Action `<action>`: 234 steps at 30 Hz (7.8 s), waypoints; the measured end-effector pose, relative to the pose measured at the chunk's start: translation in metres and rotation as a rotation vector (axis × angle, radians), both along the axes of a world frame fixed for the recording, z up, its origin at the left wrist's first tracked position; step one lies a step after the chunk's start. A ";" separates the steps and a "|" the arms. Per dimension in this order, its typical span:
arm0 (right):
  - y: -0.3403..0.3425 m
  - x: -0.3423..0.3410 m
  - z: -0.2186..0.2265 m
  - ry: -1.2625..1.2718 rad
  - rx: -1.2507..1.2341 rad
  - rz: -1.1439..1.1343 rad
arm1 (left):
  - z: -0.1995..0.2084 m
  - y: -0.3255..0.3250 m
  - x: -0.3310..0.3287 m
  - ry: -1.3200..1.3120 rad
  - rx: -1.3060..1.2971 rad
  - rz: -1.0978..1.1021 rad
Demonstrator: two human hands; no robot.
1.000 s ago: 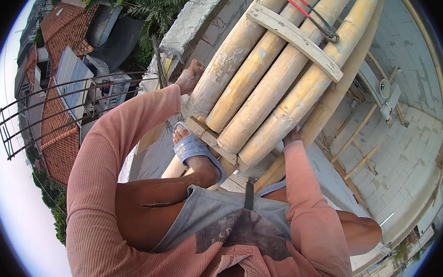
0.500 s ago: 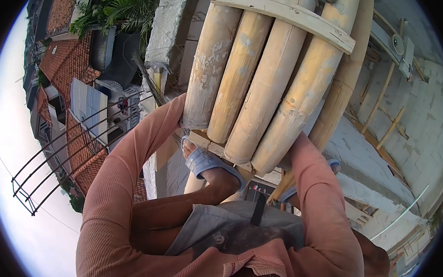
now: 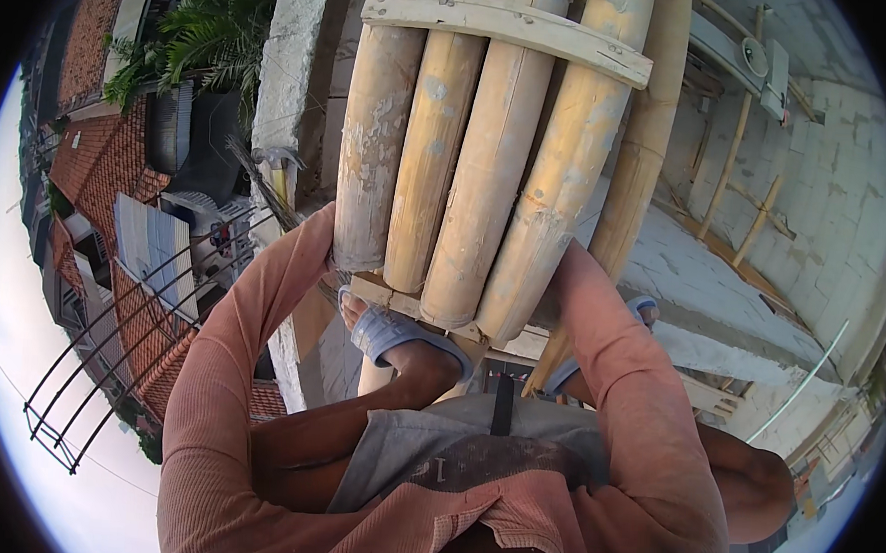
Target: The person secures bamboo poles together using wire and pliers while standing on a construction ledge.
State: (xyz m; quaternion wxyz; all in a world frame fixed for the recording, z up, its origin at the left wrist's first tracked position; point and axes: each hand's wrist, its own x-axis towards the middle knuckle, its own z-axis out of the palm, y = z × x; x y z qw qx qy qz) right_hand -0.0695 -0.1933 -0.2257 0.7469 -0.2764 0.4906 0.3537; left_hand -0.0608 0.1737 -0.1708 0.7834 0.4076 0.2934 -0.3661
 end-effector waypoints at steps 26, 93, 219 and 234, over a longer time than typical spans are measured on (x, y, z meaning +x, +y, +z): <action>-0.117 0.024 0.190 -1.349 -0.740 1.982 | 0.128 0.006 0.090 -0.300 0.695 0.028; -0.057 0.058 0.277 -0.565 -0.357 0.859 | 0.206 -0.186 0.097 -0.817 0.414 -1.061; -0.086 0.045 0.255 -1.587 -1.115 1.024 | 0.174 -0.238 0.073 -1.447 0.910 -0.956; -0.088 0.064 0.232 -0.235 -0.085 0.338 | 0.202 -0.134 0.071 -1.637 1.353 -1.148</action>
